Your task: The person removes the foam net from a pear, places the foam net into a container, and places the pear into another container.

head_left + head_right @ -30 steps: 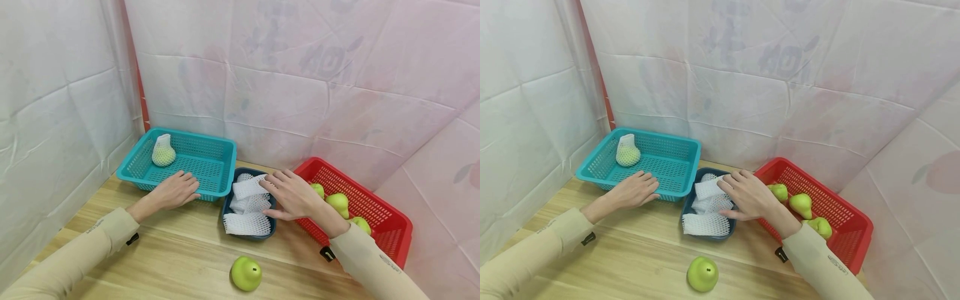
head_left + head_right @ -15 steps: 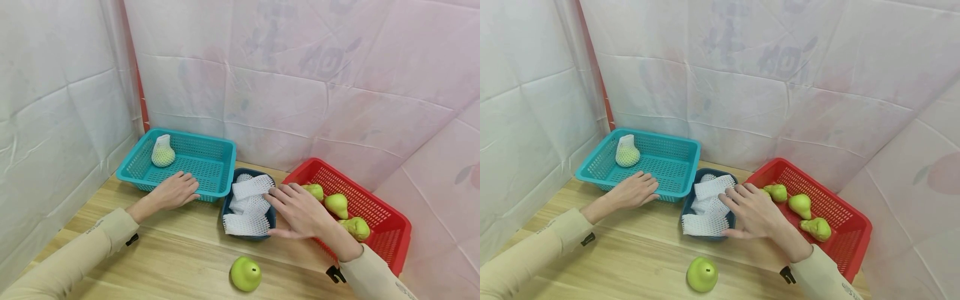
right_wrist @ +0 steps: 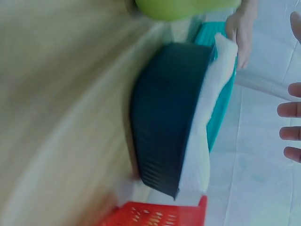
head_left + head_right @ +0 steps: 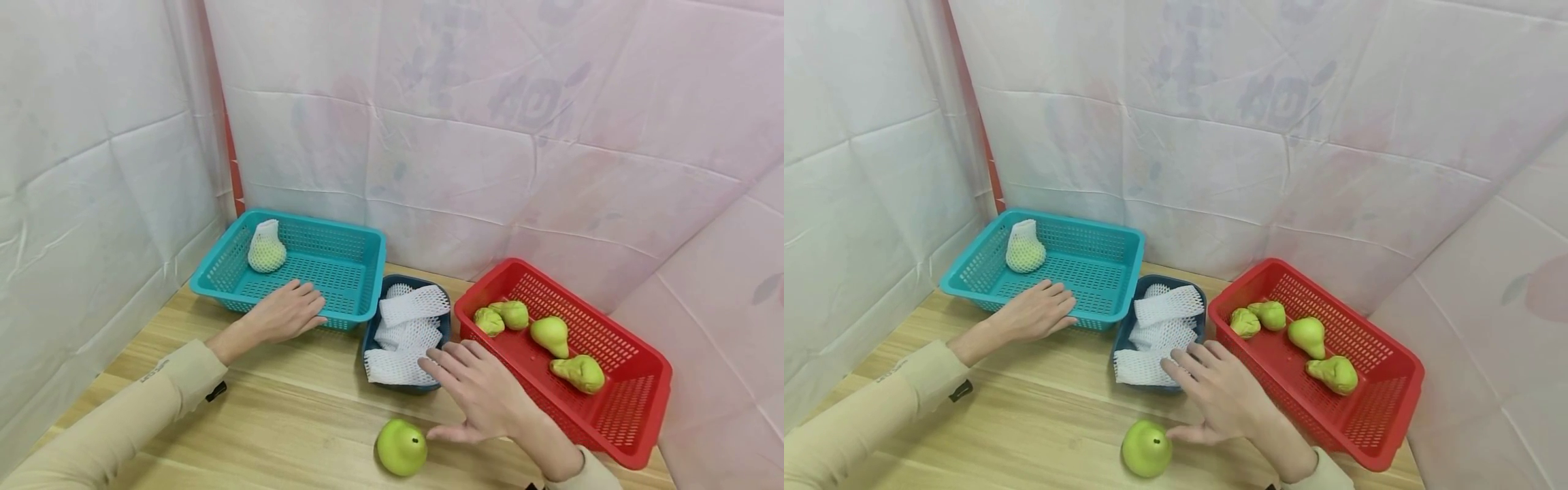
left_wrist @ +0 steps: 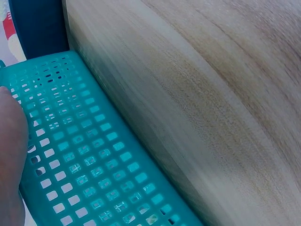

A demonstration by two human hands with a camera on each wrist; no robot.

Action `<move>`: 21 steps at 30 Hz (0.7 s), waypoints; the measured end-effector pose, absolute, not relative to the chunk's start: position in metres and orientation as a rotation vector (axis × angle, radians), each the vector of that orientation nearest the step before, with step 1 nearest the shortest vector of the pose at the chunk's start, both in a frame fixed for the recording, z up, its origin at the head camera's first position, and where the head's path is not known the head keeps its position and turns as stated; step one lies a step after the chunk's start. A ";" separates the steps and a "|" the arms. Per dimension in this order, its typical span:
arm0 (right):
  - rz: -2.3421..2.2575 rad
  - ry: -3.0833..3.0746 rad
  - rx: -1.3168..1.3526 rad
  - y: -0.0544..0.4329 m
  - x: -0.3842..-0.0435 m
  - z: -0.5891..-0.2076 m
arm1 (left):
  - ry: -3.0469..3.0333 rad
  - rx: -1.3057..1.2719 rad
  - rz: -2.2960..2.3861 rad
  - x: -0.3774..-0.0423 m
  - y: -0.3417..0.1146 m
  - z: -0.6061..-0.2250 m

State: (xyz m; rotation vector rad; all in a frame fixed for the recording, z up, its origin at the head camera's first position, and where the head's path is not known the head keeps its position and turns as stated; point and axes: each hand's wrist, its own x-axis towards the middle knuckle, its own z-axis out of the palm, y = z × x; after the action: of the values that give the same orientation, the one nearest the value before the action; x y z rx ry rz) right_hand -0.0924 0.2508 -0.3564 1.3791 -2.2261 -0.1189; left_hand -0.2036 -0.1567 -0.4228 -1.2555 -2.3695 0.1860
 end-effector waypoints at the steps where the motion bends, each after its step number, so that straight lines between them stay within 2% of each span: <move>1: -0.116 -2.218 1.375 0.250 -0.090 -0.359 | -2.374 -1.256 0.187 -0.204 -0.157 -0.423; 21: -0.060 -2.268 1.504 0.234 -0.057 -0.408 | -2.371 -1.245 0.188 -0.204 -0.156 -0.423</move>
State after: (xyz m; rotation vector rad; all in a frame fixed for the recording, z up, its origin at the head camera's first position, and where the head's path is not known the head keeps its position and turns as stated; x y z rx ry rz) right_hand -0.0566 0.2342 -0.4079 1.5036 -2.2685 -0.0596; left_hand -0.2039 -0.1560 -0.4234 -1.2452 -2.3710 0.1878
